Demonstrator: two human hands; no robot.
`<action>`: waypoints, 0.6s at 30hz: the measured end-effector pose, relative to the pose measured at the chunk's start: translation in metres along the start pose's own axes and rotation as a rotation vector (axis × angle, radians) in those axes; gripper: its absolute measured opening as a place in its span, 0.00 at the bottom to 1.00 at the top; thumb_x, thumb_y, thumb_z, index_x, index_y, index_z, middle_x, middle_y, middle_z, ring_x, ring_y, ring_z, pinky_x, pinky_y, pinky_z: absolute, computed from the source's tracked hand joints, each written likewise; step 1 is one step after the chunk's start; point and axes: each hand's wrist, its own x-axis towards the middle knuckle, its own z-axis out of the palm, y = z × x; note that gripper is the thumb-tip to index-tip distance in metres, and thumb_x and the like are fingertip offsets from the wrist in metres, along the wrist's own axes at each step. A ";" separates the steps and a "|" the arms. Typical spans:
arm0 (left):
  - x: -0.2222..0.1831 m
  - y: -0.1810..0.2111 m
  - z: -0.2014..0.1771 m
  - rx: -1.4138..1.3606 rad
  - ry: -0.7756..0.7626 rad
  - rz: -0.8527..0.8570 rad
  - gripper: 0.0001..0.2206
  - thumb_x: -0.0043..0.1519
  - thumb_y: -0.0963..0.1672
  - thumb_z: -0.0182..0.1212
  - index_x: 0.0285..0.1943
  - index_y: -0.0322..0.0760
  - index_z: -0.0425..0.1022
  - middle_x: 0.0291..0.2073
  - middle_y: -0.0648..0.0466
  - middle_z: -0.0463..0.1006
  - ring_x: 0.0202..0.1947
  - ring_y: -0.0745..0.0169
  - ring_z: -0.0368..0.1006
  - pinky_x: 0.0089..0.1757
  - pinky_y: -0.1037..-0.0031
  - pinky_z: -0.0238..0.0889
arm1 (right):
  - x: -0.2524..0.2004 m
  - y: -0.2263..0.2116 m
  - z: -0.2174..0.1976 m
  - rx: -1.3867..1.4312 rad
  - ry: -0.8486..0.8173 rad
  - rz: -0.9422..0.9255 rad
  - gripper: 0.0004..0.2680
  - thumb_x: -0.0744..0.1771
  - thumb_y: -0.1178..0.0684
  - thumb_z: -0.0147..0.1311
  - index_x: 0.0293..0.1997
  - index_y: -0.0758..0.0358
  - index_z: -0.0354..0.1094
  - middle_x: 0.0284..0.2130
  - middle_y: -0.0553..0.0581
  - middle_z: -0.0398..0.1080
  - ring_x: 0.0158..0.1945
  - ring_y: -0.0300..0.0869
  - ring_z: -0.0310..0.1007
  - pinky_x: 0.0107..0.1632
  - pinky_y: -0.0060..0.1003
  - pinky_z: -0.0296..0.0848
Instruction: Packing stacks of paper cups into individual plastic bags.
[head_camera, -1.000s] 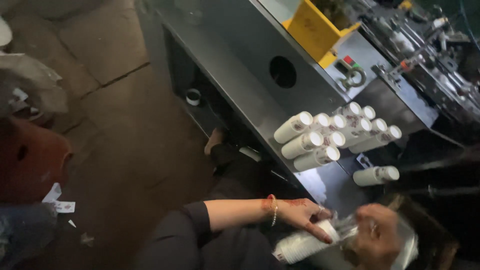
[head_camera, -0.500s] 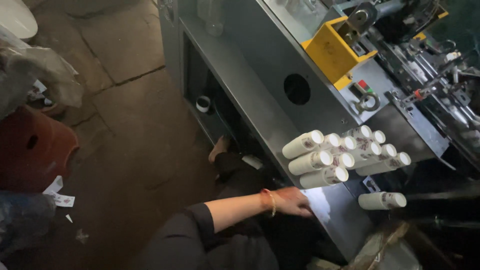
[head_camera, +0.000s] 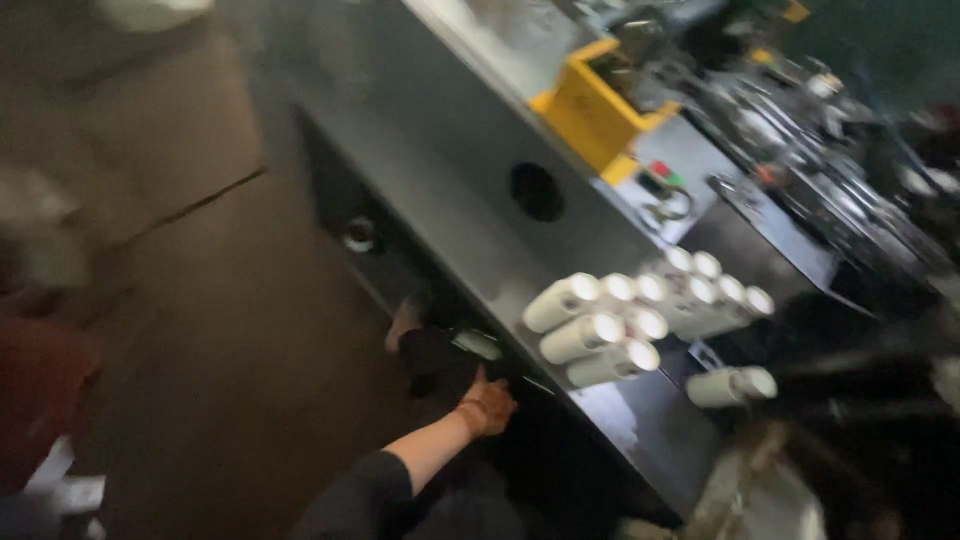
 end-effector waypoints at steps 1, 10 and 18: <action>0.001 -0.002 0.005 0.020 -0.011 0.051 0.15 0.65 0.47 0.51 0.59 0.50 0.78 0.55 0.53 0.78 0.65 0.49 0.62 0.61 0.23 0.39 | -0.022 0.003 -0.031 -0.006 -0.019 0.086 0.10 0.66 0.47 0.58 0.51 0.50 0.76 0.48 0.48 0.78 0.53 0.37 0.79 0.60 0.40 0.73; -0.008 0.007 -0.035 0.055 -0.070 0.056 0.15 0.63 0.47 0.51 0.56 0.44 0.78 0.57 0.52 0.76 0.67 0.48 0.60 0.60 0.31 0.47 | -0.106 -0.118 -0.282 0.003 0.880 0.242 0.10 0.76 0.57 0.47 0.40 0.68 0.73 0.34 0.60 0.76 0.30 0.42 0.76 0.36 0.37 0.75; -0.001 0.015 -0.049 0.051 -0.179 -0.027 0.16 0.66 0.50 0.48 0.59 0.48 0.76 0.59 0.53 0.75 0.68 0.48 0.60 0.60 0.30 0.48 | -0.049 -0.151 -0.404 0.552 1.227 0.338 0.11 0.68 0.54 0.64 0.54 0.64 0.69 0.46 0.55 0.75 0.40 0.43 0.76 0.30 0.38 0.74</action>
